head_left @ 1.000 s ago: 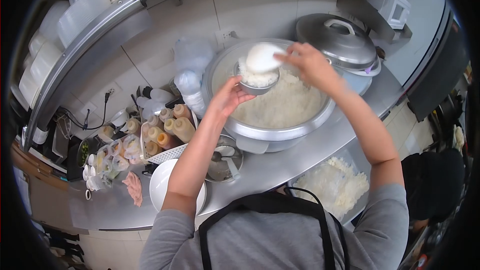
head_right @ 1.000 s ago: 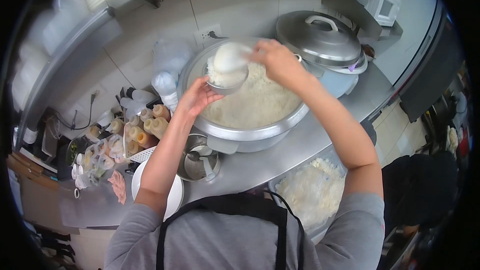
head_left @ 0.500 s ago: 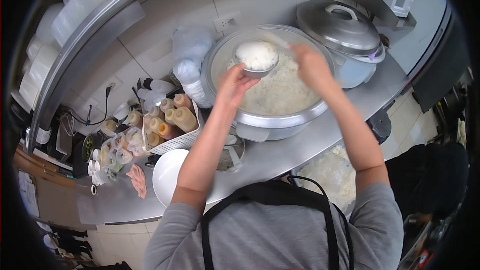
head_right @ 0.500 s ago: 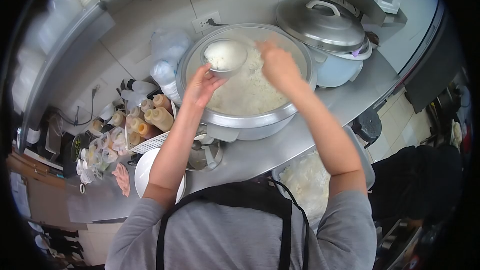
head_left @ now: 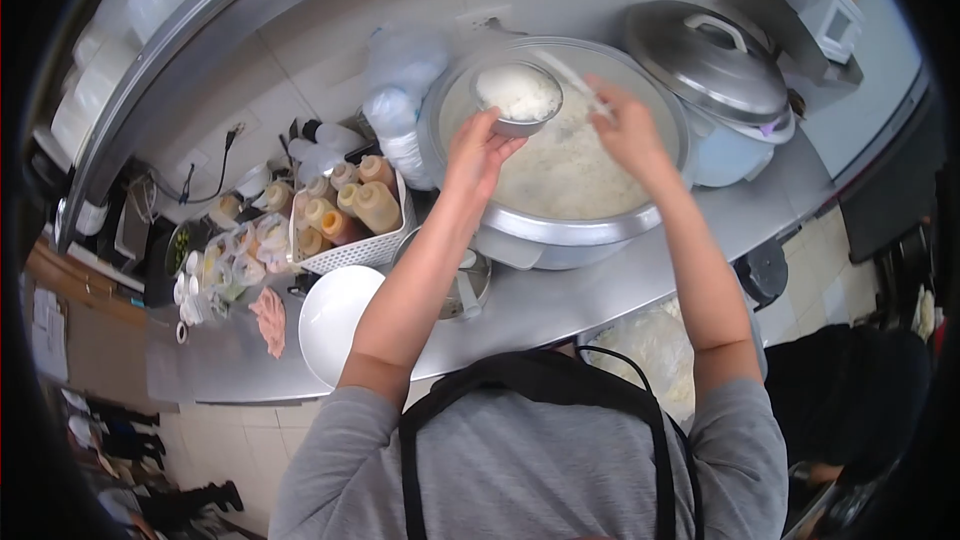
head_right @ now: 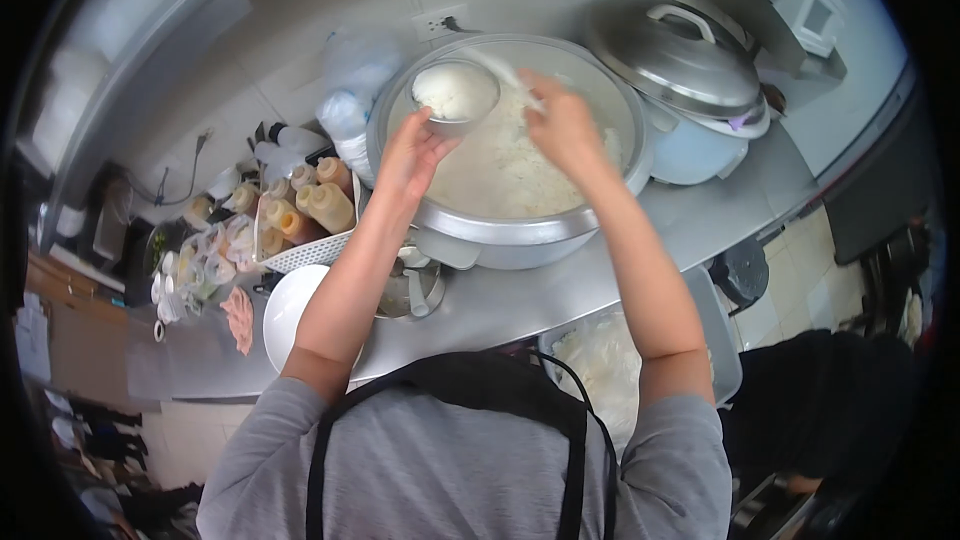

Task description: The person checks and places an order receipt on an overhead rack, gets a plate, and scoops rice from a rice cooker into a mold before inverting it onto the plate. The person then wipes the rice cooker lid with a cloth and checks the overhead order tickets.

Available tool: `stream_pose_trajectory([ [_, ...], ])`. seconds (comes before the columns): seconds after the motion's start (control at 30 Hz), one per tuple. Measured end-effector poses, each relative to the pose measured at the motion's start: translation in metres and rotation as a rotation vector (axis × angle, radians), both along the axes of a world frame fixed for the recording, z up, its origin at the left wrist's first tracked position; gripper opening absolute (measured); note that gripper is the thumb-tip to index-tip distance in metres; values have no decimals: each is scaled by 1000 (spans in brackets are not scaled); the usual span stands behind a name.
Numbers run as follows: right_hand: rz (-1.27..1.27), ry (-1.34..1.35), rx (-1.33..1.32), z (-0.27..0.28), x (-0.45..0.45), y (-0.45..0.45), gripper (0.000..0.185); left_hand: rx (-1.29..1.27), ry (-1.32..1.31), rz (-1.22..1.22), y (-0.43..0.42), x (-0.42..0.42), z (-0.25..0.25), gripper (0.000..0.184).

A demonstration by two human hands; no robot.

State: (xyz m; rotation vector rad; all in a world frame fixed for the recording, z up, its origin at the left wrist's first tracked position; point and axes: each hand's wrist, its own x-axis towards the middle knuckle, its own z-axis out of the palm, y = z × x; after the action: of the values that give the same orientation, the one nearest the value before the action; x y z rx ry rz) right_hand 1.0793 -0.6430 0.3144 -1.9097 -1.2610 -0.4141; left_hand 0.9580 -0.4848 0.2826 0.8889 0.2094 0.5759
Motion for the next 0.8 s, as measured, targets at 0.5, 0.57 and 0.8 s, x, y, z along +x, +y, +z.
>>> stream_pose_trajectory([
  [0.5,68,-209,-560,-48,108,11,21,-19,-142,521,77,-250,-11,39],
  [0.57,4,-184,-653,-35,87,15,23,-7,-66,685,85,-311,-30,42],
  [0.8,152,-275,-659,-64,125,3,32,-188,143,1042,71,-492,-121,42],
])
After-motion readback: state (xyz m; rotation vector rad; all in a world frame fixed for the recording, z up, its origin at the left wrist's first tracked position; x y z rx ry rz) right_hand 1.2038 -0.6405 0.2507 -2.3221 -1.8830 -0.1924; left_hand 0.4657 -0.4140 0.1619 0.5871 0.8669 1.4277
